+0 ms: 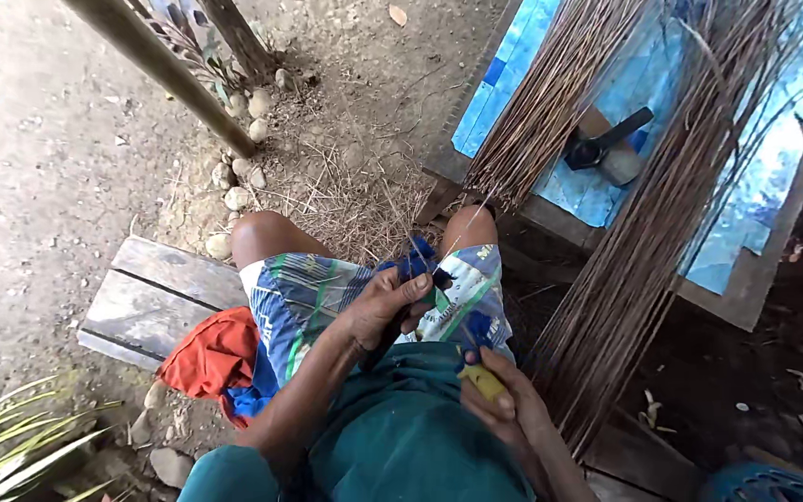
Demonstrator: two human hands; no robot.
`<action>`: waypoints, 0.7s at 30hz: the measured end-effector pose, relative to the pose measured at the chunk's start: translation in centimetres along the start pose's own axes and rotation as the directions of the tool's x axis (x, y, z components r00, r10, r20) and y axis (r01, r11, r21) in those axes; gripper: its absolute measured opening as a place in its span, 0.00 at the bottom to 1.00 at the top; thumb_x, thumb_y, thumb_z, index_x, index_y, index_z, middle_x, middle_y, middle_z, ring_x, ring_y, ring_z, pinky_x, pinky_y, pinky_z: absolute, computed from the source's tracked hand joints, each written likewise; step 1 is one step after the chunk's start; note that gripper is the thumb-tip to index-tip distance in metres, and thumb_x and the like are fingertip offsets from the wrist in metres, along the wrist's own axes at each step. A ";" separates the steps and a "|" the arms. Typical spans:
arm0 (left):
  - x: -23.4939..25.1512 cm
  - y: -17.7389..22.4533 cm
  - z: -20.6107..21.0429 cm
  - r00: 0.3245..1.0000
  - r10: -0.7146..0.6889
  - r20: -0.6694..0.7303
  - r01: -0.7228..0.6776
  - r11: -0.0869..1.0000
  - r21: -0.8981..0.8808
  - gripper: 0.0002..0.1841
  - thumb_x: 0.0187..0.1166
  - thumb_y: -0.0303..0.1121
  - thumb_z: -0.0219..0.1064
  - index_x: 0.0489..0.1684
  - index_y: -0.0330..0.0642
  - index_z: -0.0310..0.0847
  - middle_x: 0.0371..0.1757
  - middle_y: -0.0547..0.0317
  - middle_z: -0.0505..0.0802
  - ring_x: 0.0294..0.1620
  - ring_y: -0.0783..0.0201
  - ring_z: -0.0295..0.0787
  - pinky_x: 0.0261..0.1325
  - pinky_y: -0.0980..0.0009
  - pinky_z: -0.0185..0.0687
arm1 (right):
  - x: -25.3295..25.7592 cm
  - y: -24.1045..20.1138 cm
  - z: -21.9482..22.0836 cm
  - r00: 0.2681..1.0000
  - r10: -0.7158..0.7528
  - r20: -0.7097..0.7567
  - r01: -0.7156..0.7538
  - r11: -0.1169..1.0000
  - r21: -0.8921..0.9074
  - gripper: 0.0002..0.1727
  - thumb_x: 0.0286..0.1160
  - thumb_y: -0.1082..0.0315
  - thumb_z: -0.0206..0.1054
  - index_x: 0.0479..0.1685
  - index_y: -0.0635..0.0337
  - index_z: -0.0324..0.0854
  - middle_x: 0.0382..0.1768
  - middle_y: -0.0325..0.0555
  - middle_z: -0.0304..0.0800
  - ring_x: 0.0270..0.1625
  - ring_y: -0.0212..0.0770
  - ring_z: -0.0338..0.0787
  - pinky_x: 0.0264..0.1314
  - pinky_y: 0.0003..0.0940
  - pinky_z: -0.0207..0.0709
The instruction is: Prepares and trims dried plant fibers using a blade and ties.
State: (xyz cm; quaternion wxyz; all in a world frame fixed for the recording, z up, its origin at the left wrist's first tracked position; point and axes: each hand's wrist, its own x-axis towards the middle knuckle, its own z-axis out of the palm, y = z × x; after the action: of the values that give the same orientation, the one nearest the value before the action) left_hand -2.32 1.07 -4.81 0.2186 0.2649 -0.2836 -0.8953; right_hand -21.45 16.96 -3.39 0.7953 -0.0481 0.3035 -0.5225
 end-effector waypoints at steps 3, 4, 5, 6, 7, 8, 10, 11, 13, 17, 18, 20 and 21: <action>-0.8 -1.6 1.7 0.999 -0.013 0.037 0.007 0.990 0.143 0.03 0.82 0.35 0.66 0.45 0.51 0.83 0.27 0.74 0.87 0.20 0.81 0.77 0.24 0.84 0.74 | 1.8 -0.2 0.0 0.997 -0.083 -0.006 0.083 0.996 -0.011 0.13 0.81 0.56 0.68 0.49 0.54 0.90 0.16 0.30 0.83 0.16 0.21 0.79 0.22 0.17 0.76; -1.2 -2.3 2.3 0.998 -0.011 0.057 0.002 0.988 0.152 0.03 0.82 0.34 0.66 0.45 0.51 0.84 0.30 0.75 0.89 0.22 0.82 0.77 0.25 0.84 0.74 | 2.2 -0.3 0.4 0.990 -0.125 -0.065 0.118 0.988 -0.103 0.10 0.78 0.59 0.71 0.47 0.54 0.89 0.17 0.33 0.84 0.16 0.23 0.79 0.21 0.18 0.77; -1.4 -2.8 2.6 0.998 -0.010 0.063 0.002 0.993 0.121 0.02 0.83 0.34 0.65 0.44 0.51 0.83 0.31 0.75 0.89 0.22 0.82 0.77 0.25 0.84 0.74 | 2.5 -0.3 0.6 0.982 -0.161 -0.099 0.140 0.972 -0.189 0.09 0.76 0.60 0.73 0.47 0.54 0.88 0.19 0.35 0.85 0.16 0.24 0.80 0.21 0.19 0.78; -1.5 -2.8 2.6 0.999 -0.012 0.052 0.008 0.997 0.076 0.02 0.83 0.35 0.65 0.43 0.50 0.83 0.30 0.74 0.89 0.21 0.82 0.77 0.24 0.84 0.75 | 2.5 -0.2 0.7 0.977 -0.181 -0.111 0.149 0.957 -0.248 0.10 0.74 0.61 0.74 0.47 0.55 0.88 0.20 0.36 0.86 0.16 0.24 0.80 0.20 0.19 0.78; -1.6 -2.5 2.3 1.000 -0.015 0.020 0.014 0.999 0.042 0.03 0.83 0.36 0.66 0.43 0.51 0.84 0.28 0.73 0.89 0.20 0.82 0.77 0.23 0.84 0.75 | 2.3 0.0 0.7 0.978 -0.176 -0.113 0.138 0.948 -0.287 0.10 0.75 0.61 0.73 0.48 0.56 0.89 0.21 0.37 0.87 0.16 0.24 0.80 0.19 0.18 0.77; -1.6 -1.7 1.7 0.999 -0.016 -0.036 0.017 1.000 0.025 0.05 0.81 0.38 0.66 0.42 0.50 0.85 0.26 0.73 0.88 0.18 0.82 0.77 0.23 0.84 0.76 | 1.6 0.4 0.7 0.981 -0.148 -0.124 0.102 0.943 -0.318 0.09 0.75 0.62 0.72 0.48 0.55 0.89 0.22 0.35 0.88 0.15 0.22 0.79 0.18 0.17 0.76; -1.4 0.6 -0.9 0.989 0.057 -0.137 -0.053 0.998 0.030 0.10 0.83 0.43 0.65 0.45 0.49 0.85 0.22 0.72 0.85 0.16 0.81 0.75 0.21 0.85 0.74 | -0.8 1.2 0.6 0.986 -0.046 -0.162 -0.011 0.941 -0.338 0.08 0.74 0.59 0.71 0.46 0.47 0.90 0.20 0.31 0.87 0.15 0.20 0.78 0.17 0.15 0.74; -1.2 2.0 -2.6 0.977 0.124 -0.174 -0.121 0.992 0.027 0.11 0.85 0.46 0.63 0.47 0.50 0.84 0.20 0.72 0.84 0.16 0.81 0.76 0.21 0.84 0.75 | -2.1 1.5 0.5 0.985 0.007 -0.174 -0.061 0.950 -0.307 0.07 0.73 0.58 0.72 0.45 0.44 0.92 0.19 0.30 0.86 0.15 0.19 0.78 0.18 0.15 0.74; -0.9 4.5 -5.7 0.942 0.227 -0.249 -0.232 0.973 0.009 0.15 0.86 0.50 0.60 0.51 0.49 0.81 0.18 0.71 0.82 0.14 0.77 0.77 0.20 0.81 0.79 | -4.2 2.0 0.0 0.981 0.081 -0.177 -0.112 0.979 -0.172 0.07 0.71 0.58 0.73 0.42 0.45 0.93 0.17 0.31 0.86 0.15 0.20 0.80 0.19 0.15 0.74; -0.5 3.2 -2.7 0.973 0.141 -0.181 -0.108 0.978 0.180 0.10 0.81 0.42 0.63 0.48 0.48 0.83 0.19 0.70 0.83 0.15 0.77 0.77 0.20 0.80 0.77 | -3.7 1.9 -0.4 0.991 0.046 -0.127 -0.044 0.999 0.017 0.11 0.79 0.56 0.69 0.47 0.49 0.91 0.18 0.31 0.85 0.16 0.20 0.79 0.20 0.15 0.74; -0.6 1.2 -0.6 0.994 0.062 -0.094 -0.040 0.975 0.219 0.05 0.76 0.37 0.65 0.41 0.51 0.84 0.20 0.71 0.85 0.17 0.79 0.77 0.21 0.81 0.74 | -3.0 1.5 -0.2 0.993 0.028 -0.114 -0.027 1.000 0.013 0.11 0.80 0.55 0.67 0.47 0.49 0.91 0.17 0.30 0.84 0.16 0.20 0.78 0.20 0.14 0.74; -1.1 -2.2 2.6 0.988 -0.022 0.155 -0.015 0.971 0.237 0.03 0.81 0.34 0.66 0.45 0.51 0.85 0.29 0.77 0.89 0.22 0.84 0.78 0.25 0.85 0.74 | -1.5 1.0 -0.1 0.998 -0.028 -0.055 0.028 1.000 -0.003 0.12 0.80 0.55 0.67 0.47 0.49 0.92 0.16 0.27 0.84 0.15 0.19 0.78 0.19 0.14 0.74; -1.2 -3.2 3.3 0.974 -0.020 0.225 -0.024 0.982 0.190 0.03 0.84 0.34 0.65 0.46 0.51 0.84 0.31 0.77 0.89 0.22 0.85 0.77 0.25 0.86 0.73 | -1.0 0.7 -0.1 0.998 -0.061 -0.026 0.060 0.998 -0.026 0.12 0.80 0.55 0.68 0.48 0.50 0.92 0.16 0.28 0.84 0.15 0.19 0.79 0.19 0.15 0.74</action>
State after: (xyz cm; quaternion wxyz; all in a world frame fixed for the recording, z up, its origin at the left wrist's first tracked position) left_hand -4.11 5.43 -4.10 0.1593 0.1810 -0.3915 -0.8880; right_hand -21.22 18.18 -3.31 0.7744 -0.0601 0.3190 -0.5431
